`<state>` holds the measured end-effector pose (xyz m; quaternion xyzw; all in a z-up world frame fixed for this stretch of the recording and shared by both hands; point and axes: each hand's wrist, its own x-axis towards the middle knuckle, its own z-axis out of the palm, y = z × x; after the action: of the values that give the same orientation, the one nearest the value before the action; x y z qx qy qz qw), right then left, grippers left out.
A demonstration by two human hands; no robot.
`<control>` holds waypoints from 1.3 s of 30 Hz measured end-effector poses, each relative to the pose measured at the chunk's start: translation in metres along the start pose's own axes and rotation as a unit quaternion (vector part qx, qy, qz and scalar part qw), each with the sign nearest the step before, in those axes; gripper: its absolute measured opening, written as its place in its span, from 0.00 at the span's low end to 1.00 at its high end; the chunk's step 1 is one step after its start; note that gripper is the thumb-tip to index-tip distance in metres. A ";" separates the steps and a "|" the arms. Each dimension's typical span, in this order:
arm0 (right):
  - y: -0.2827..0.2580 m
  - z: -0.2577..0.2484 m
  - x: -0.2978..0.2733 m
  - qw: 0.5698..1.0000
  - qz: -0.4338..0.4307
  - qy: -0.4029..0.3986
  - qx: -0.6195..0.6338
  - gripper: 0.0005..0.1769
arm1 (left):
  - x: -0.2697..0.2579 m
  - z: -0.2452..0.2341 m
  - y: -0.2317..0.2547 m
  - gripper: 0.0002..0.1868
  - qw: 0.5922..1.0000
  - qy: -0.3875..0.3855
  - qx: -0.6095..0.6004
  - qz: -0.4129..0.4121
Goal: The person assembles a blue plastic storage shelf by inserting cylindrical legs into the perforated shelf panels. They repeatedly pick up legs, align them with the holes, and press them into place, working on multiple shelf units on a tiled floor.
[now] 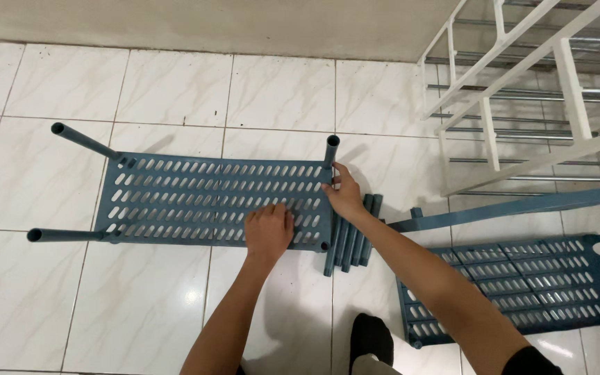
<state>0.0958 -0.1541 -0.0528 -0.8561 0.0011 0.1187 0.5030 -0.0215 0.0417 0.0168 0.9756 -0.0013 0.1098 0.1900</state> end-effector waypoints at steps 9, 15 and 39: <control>0.005 0.001 -0.001 0.998 -0.033 0.037 -0.040 0.37 | 0.113 0.000 0.052 0.41 0.942 -0.048 -0.328 0.054; -0.003 -0.001 -0.005 0.998 -0.025 0.044 -0.035 0.35 | 0.144 0.004 0.054 0.16 0.933 -0.184 -0.310 0.013; -0.020 -0.004 -0.006 0.998 0.018 0.042 -0.036 0.33 | 0.137 0.014 0.062 0.15 0.930 -0.147 -0.337 -0.025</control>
<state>0.0937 -0.1481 -0.0325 -0.8780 0.0332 0.0914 0.4687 0.1120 -0.0160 0.0564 0.8593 -0.0420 -0.0469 0.5075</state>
